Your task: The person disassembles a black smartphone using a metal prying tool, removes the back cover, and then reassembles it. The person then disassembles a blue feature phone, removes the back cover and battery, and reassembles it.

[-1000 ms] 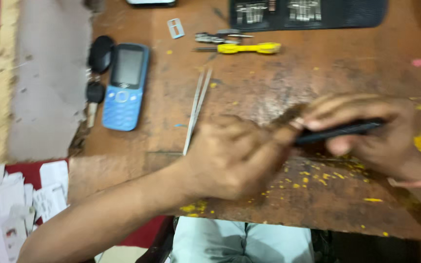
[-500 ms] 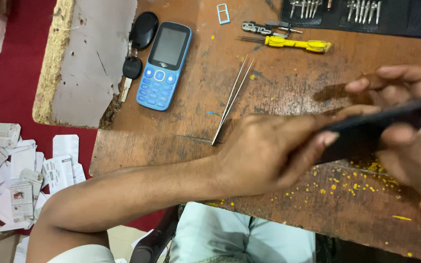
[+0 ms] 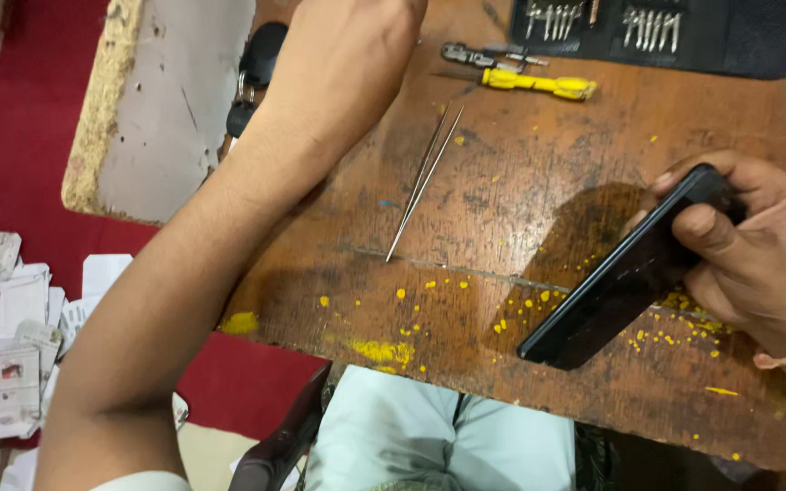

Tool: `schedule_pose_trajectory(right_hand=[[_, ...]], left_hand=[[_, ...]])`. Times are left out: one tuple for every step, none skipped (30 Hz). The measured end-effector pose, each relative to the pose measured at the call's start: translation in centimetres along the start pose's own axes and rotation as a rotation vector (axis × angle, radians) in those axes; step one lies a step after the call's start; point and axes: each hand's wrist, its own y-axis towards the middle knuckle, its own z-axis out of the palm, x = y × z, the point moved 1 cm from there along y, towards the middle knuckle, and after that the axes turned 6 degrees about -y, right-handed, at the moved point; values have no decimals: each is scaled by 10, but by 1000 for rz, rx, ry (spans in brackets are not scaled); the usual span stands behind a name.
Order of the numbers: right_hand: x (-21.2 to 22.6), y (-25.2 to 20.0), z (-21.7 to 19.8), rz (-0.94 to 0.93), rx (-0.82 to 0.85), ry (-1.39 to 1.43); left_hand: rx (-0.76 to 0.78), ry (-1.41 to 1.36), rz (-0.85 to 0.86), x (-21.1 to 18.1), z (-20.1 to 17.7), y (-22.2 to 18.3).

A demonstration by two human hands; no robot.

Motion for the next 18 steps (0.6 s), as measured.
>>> schedule_pose_trajectory(right_hand=[[1, 2, 0, -13, 17, 28], [2, 0, 0, -15, 19, 43], [2, -2, 0, -17, 20, 57], [2, -2, 1, -19, 15, 59], [3, -2, 1, -22, 9, 60], [3, -2, 2, -31, 24, 73], [2, -1, 2, -39, 38, 86], [1, -1, 2, -44, 52, 102], [-1, -2, 2, -29, 62, 124], [-2, -1, 2, -23, 71, 145], [-2, 0, 1, -17, 80, 166], [-2, 0, 0, -22, 80, 164], [-3, 0, 0, -27, 81, 162], [-3, 1, 0, -36, 81, 160], [-3, 2, -1, -43, 83, 150], [-4, 2, -1, -45, 83, 142], [-5, 2, -1, -47, 83, 135], [-4, 3, -1, -31, 90, 164]], left_hand=[[30, 25, 24, 4, 4, 0], [62, 43, 47, 6, 9, 0], [94, 60, 71, 6, 14, 0], [68, 82, 98, 5, 18, -1], [42, 104, 125, 2, 21, -2], [19, 123, 149, 0, 24, -3], [60, 161, 165, 0, 27, -3], [106, 196, 181, -1, 28, -5], [152, 230, 197, -3, 29, -6], [155, 254, 219, -3, 28, -5], [157, 278, 241, -5, 25, -4], [159, 301, 261, -7, 21, -3], [128, 304, 268, -8, 16, -2], [95, 309, 276, -10, 10, 0], [62, 315, 284, -13, 4, 3], [-33, 359, 297, -16, -3, 6], [-128, 403, 309, -19, -11, 7], [-228, 451, 319, -23, -20, 9]])
